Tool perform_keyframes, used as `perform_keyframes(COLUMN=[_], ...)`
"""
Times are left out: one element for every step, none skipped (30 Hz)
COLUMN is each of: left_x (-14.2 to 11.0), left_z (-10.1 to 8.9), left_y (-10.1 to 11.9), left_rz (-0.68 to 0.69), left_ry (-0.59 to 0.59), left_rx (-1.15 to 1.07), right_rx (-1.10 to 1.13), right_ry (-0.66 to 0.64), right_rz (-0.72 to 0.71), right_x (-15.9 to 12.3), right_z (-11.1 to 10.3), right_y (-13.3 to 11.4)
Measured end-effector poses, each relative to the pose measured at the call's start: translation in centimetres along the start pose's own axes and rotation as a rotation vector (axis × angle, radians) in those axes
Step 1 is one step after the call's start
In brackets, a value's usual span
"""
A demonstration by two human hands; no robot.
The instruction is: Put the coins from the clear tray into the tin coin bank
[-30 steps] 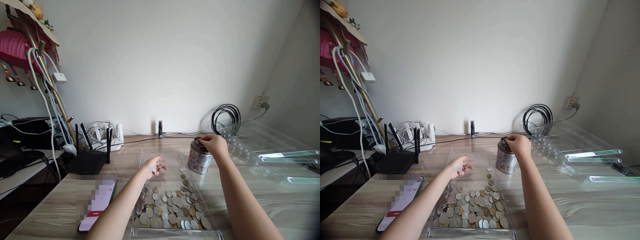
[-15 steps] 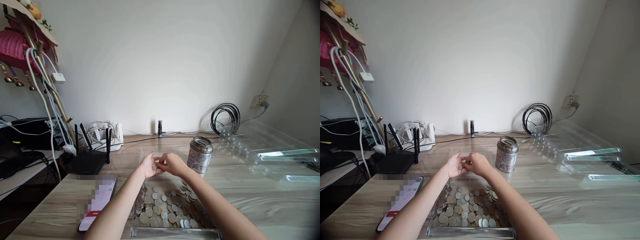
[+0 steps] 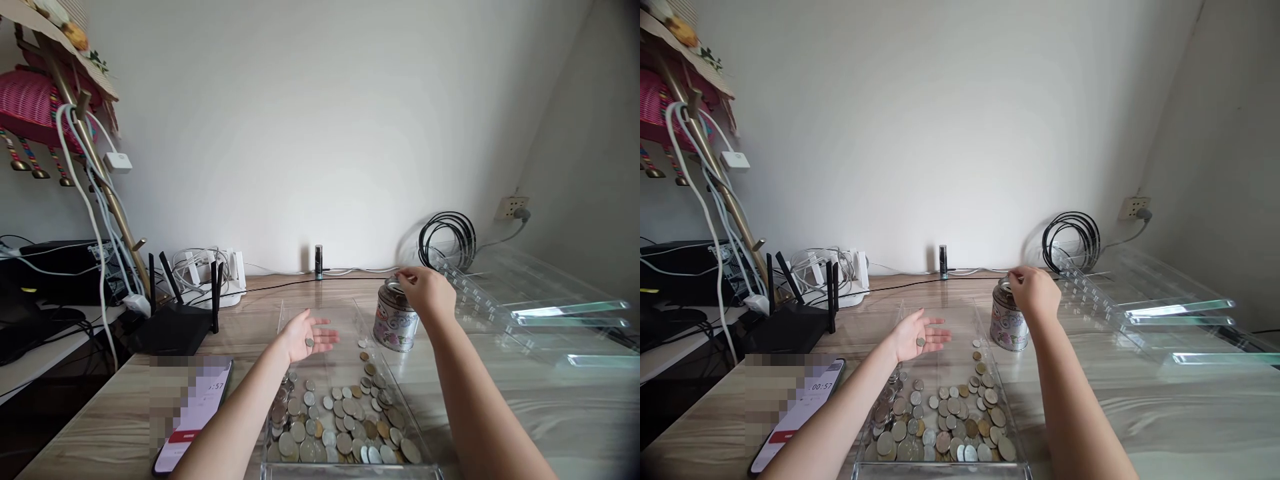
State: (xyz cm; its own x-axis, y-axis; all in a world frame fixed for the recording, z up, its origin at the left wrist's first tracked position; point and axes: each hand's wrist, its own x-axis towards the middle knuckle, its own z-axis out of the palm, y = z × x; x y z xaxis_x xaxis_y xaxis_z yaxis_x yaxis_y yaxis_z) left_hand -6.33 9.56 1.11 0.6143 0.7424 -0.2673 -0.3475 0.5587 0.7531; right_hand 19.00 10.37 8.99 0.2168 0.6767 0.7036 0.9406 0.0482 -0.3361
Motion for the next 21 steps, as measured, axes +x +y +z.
perform_keyframes(left_x=[0.0, 0.0, 0.1, 0.1, 0.1, 0.0, 0.0, 0.0, 0.0, 0.1, 0.1, 0.1, 0.1, 0.1, 0.1, 0.0, 0.0, -0.1, -0.2, -0.3, -0.4], left_z=[0.0, 0.0, 0.1, 0.1, 0.1, 0.1, 0.1, 0.1, 0.1, 0.0, 0.0, 0.0, 0.0, 0.1, 0.1, 0.2, 0.3, 0.4, 0.5, 0.6, 0.7], left_y=[0.0, 0.0, 0.0, 0.0, 0.0, 0.0, 0.0, 0.0, 0.0, 0.0, 0.0, 0.0, 0.0, 0.0, 0.0, 0.0, 0.1, 0.1, 0.1, 0.1, 0.2], left_rz=[0.001, 0.006, 0.013, 0.02, 0.025, 0.027, 0.027, 0.026, 0.024, 0.024, 0.024, 0.024, 0.026, 0.027, 0.032, 0.044, 0.064, 0.093, 0.127, 0.164, 0.198], left_ry=[0.013, 0.023, 0.03, 0.038, 0.047, 0.057, 0.066, 0.073, 0.077, 0.078, 0.079, 0.08, 0.079, 0.079, 0.079, 0.08, 0.082, 0.084, 0.084, 0.087, 0.094], left_rx=[0.002, 0.004, 0.005, 0.005, 0.006, 0.006, 0.008, 0.01, 0.012, 0.013, 0.013, 0.012, 0.007, 0.001, -0.008, -0.02, -0.033, -0.048, -0.065, -0.083, -0.098], right_rx=[-0.015, -0.018, -0.014, -0.006, 0.004, 0.012, 0.016, 0.015, 0.012, 0.008, 0.003, -0.004, -0.007, -0.005, 0.006, 0.031, 0.073, 0.128, 0.19, 0.251, 0.304], right_ry=[-0.048, -0.091, -0.119, -0.129, -0.127, -0.118, -0.11, -0.105, -0.107, -0.115, -0.126, -0.124, -0.096, -0.045, 0.021, 0.081, 0.109, 0.085, 0.011, -0.093, -0.211], right_rz=[0.042, 0.061, 0.057, 0.04, 0.016, -0.004, -0.014, -0.009, 0.008, 0.028, 0.043, 0.046, 0.031, -0.001, -0.043, -0.09, -0.138, -0.19, -0.251, -0.323, -0.406], right_x=[0.3, 0.4, 0.5, 0.5, 0.4, 0.4, 0.4, 0.5, 0.5, 0.6, 0.6, 0.6, 0.5, 0.2, -0.1, -0.5, -1.0, -1.7, -2.4, -3.3, -4.1], right_z=[0.2, 0.4, 0.7, 0.9, 1.1, 1.3, 1.4, 1.4, 1.4, 1.4, 1.3, 1.2, 1.0, 0.8, 0.6, 0.4, 0.3, 0.1, 0.1, 0.2, 0.4], right_y=[0.9, 1.7, 2.2, 2.4, 2.6, 2.6, 2.6, 2.6, 2.6, 2.6, 2.5, 2.4, 2.1, 1.7, 1.1, 0.2, -0.8, -2.0, -3.2, -4.5, -5.7])
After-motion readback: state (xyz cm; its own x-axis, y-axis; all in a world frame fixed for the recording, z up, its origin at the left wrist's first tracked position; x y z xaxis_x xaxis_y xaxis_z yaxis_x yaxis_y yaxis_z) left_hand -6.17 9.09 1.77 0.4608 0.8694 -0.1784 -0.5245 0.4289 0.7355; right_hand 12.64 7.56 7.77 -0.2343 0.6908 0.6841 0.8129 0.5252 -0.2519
